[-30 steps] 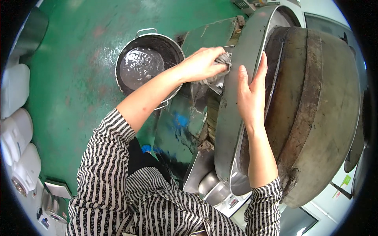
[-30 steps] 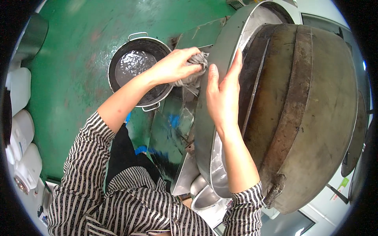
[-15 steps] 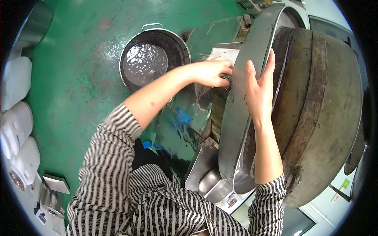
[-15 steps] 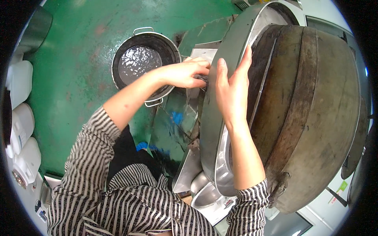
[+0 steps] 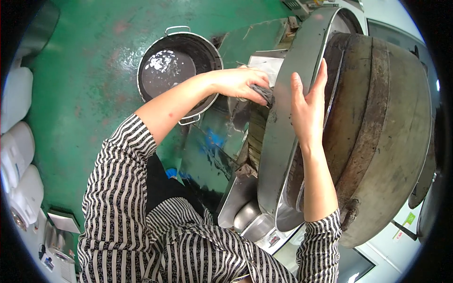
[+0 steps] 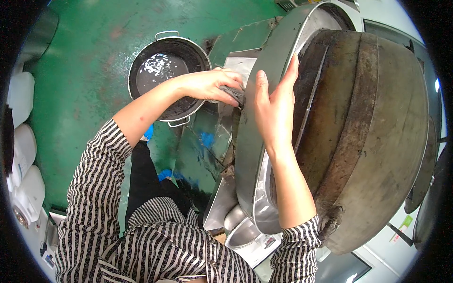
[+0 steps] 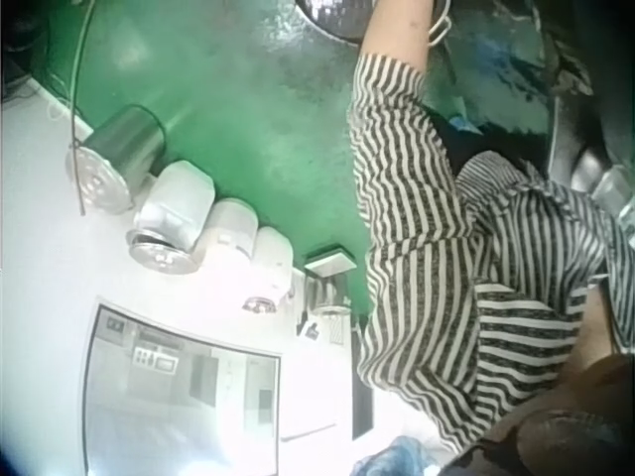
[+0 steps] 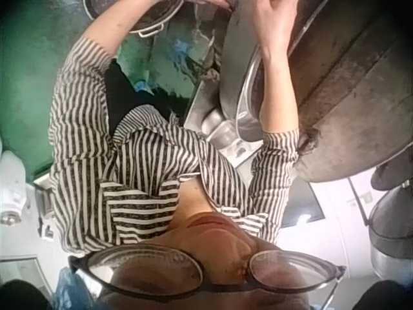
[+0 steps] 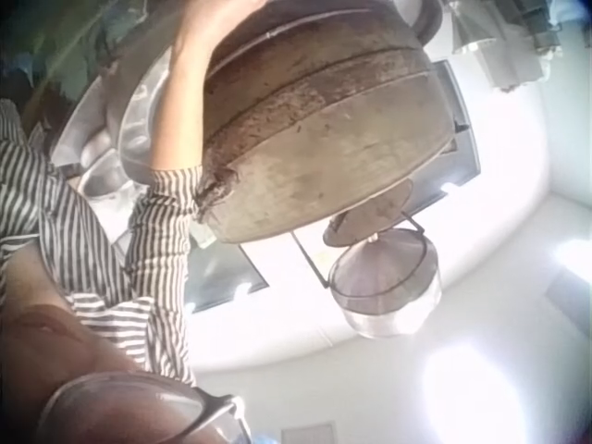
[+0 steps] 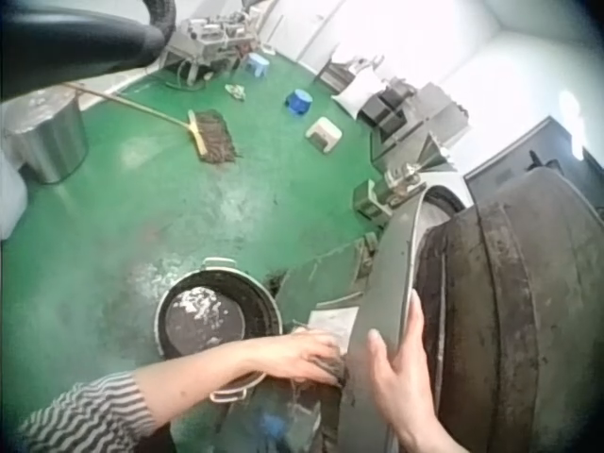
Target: Cleaning the surfaces and components of a large industrial food processing machine using a cloth and water.
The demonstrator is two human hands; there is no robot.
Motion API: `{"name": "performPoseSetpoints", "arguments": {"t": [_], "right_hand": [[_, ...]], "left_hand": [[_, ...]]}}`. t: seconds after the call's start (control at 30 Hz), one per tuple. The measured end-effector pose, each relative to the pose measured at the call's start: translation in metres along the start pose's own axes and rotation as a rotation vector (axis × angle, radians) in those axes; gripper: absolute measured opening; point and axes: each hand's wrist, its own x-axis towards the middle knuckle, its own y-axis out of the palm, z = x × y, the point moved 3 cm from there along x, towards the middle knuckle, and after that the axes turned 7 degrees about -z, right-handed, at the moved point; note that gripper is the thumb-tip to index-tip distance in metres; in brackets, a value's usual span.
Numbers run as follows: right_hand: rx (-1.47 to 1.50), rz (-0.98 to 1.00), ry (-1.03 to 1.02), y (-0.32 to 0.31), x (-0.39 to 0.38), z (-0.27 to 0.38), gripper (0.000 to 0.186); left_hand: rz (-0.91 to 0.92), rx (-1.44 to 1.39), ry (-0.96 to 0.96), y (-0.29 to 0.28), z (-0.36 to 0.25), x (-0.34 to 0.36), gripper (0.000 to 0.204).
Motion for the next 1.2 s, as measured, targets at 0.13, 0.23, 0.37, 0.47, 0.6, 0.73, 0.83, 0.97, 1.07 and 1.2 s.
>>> {"name": "performPoseSetpoints", "arguments": {"t": [0.13,0.23,0.37,0.47,0.6,0.73,0.83,0.97,1.07,1.2], "right_hand": [[-0.001,-0.001,-0.013,-0.002,0.000,0.003,0.064],[0.055,0.002,0.003,-0.001,-0.001,-0.003,0.064],[0.010,-0.001,-0.027,0.001,0.000,-0.002,0.065],[0.023,0.001,0.008,0.000,0.000,-0.003,0.064],[0.023,-0.008,-0.014,-0.003,0.000,-0.005,0.064],[0.046,0.008,0.013,0.000,0.001,0.001,0.064],[0.024,0.001,0.014,-0.001,-0.001,-0.002,0.064],[-0.025,-0.009,-0.025,-0.001,0.000,-0.001,0.065],[-0.054,-0.005,-0.008,-0.003,0.000,-0.001,0.065],[-0.062,-0.010,-0.033,-0.001,0.000,-0.004,0.064]], "left_hand": [[-0.122,-0.271,-0.243,-0.011,0.035,-0.030,0.032],[-0.345,-0.378,-0.424,-0.001,0.051,-0.043,0.030],[-0.737,-0.823,-0.547,0.004,0.063,-0.047,0.031],[-0.500,-0.301,-0.420,-0.010,0.045,-0.032,0.032],[-0.016,0.202,-0.025,-0.019,-0.023,-0.004,0.036],[0.123,0.176,0.187,-0.003,-0.008,0.012,0.039],[0.298,0.121,-0.065,0.000,-0.012,0.022,0.039],[0.166,0.028,0.009,-0.005,0.007,0.001,0.038],[0.046,-0.107,-0.223,-0.012,0.017,-0.017,0.035],[-0.259,0.126,-0.135,-0.011,0.016,-0.029,0.030]]}}
